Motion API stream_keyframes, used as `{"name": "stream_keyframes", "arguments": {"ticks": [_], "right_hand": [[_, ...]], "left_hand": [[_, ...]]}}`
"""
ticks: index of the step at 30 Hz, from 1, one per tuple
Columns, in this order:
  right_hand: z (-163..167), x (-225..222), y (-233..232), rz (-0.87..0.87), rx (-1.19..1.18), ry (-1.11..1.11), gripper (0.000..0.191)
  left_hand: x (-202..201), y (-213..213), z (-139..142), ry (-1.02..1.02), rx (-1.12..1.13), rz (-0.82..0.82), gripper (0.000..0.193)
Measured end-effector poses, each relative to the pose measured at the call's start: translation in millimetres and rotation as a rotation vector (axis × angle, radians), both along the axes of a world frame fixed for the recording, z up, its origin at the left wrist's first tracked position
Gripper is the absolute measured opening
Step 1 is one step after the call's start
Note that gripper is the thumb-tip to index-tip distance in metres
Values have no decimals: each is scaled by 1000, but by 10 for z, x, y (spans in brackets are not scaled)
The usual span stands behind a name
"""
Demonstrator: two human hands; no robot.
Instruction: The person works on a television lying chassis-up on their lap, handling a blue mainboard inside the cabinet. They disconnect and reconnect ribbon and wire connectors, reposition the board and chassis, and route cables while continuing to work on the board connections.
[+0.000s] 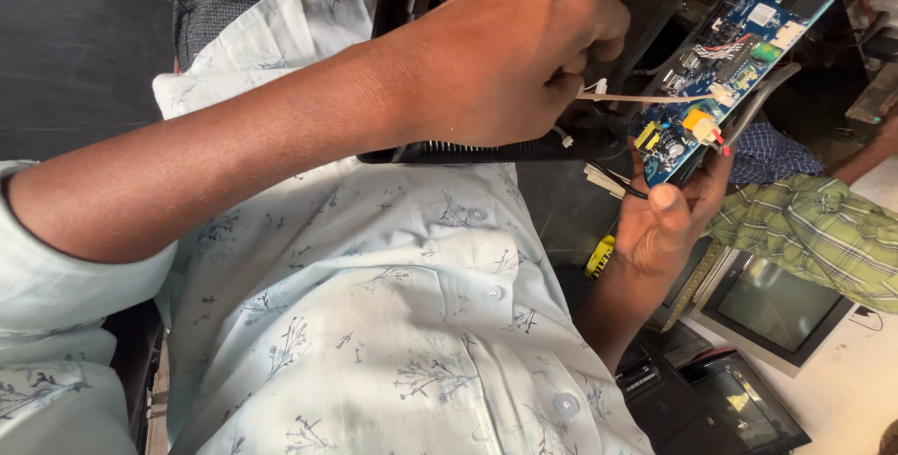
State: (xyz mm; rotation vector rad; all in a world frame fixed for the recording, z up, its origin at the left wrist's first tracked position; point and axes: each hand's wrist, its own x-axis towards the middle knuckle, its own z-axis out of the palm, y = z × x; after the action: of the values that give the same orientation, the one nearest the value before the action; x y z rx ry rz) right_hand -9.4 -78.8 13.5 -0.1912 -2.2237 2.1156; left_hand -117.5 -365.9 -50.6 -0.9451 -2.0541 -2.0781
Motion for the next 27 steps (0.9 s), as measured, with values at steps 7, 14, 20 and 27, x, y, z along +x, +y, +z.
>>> {"name": "stream_keyframes", "arguments": {"ticks": [7, 14, 20, 27], "right_hand": [[-9, 8, 9, -5, -6, 8, 87], [-56, 16, -12, 30, -21, 19, 84], [-72, 23, -123, 29, -32, 18, 89], [-119, -65, -178, 20, -65, 10, 95]], "left_hand": [[-36, -59, 91, 21, -6, 10, 15], [-89, -155, 145, -44, 16, 1, 10], [-153, -527, 250, 84, -40, 96, 14], [-257, -937, 599, -168, 16, 140, 10]]}}
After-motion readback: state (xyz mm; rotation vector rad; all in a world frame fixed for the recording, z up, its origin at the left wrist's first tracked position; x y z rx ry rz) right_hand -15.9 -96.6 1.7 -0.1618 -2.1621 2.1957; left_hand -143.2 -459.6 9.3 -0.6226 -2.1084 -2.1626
